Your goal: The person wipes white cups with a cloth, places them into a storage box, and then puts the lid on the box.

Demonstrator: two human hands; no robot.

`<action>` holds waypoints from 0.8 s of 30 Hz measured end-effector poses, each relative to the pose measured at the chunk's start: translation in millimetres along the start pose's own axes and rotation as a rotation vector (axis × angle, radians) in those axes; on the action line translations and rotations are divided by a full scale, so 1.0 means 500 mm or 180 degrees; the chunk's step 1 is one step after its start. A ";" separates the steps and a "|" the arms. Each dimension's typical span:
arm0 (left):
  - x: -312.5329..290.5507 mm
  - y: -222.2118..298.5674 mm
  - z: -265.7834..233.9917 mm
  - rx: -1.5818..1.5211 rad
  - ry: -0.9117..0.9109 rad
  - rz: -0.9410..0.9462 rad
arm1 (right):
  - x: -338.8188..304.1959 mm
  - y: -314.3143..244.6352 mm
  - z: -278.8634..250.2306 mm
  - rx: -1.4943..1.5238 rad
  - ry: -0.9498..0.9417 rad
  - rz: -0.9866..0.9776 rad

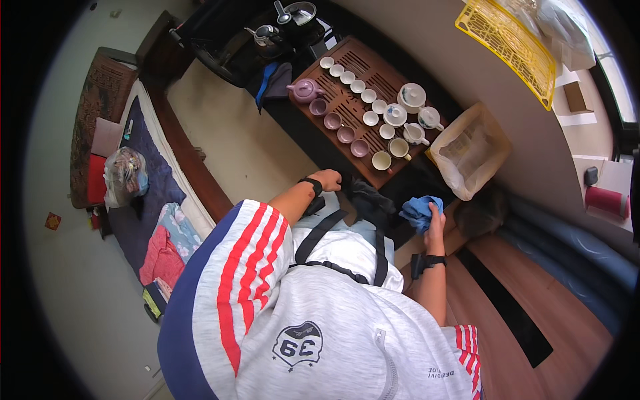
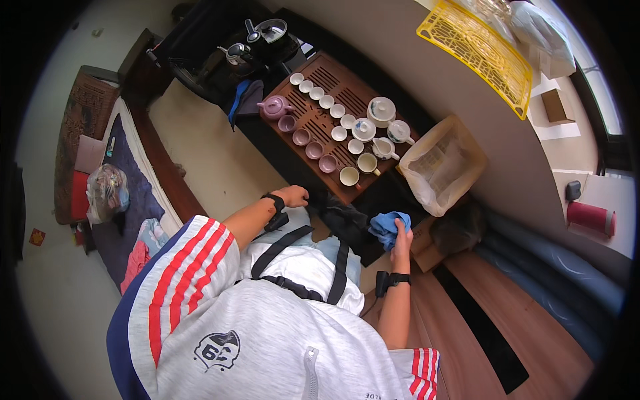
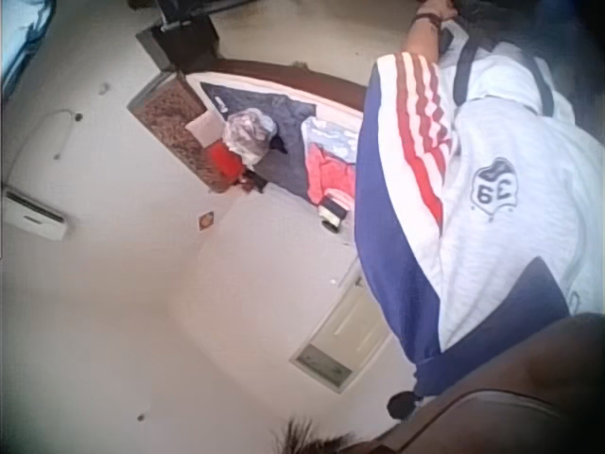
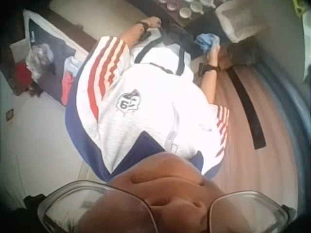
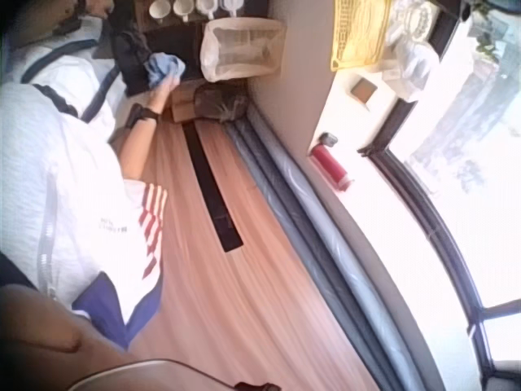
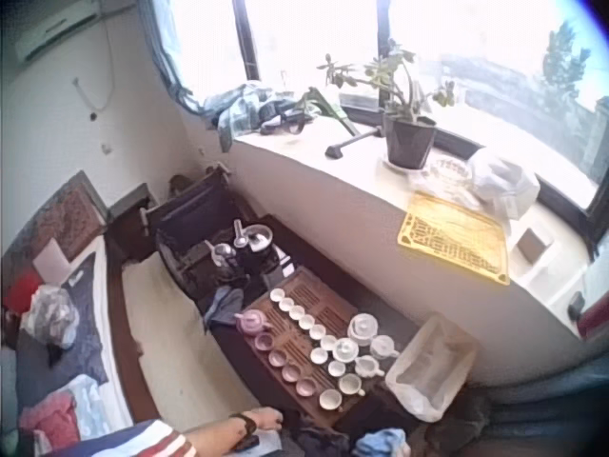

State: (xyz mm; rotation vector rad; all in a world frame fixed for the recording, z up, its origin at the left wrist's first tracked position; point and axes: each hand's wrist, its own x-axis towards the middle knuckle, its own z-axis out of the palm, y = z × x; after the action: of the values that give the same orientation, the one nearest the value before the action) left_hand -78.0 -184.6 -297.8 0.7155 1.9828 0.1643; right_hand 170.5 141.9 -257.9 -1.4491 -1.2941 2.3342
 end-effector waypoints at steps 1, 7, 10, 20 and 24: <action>-0.014 -0.033 -0.012 -0.0053 0.0100 -0.0116 | 0.007 0.000 0.014 -0.0053 0.0034 -0.0063; -0.096 -0.239 -0.089 -0.0420 0.0582 -0.0130 | 0.071 0.090 0.021 -0.3428 0.1933 -0.1009; -0.184 -0.385 -0.085 -0.0664 0.0985 -0.0052 | 0.036 0.124 0.113 -0.3442 0.1611 -0.0613; -0.518 -0.682 0.041 -0.2127 0.2152 -0.1712 | 0.035 0.168 0.593 -0.2657 -0.1749 0.0524; -0.658 -0.696 0.243 -0.2733 0.2704 -0.2623 | 0.146 0.202 0.817 -0.3543 -0.2831 0.0220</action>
State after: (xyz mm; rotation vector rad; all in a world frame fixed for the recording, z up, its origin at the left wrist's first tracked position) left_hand -7.1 -670.9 -247.6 -0.8624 2.4817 0.8434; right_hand -152.8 -133.0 -303.8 -0.3791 -3.1193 2.4234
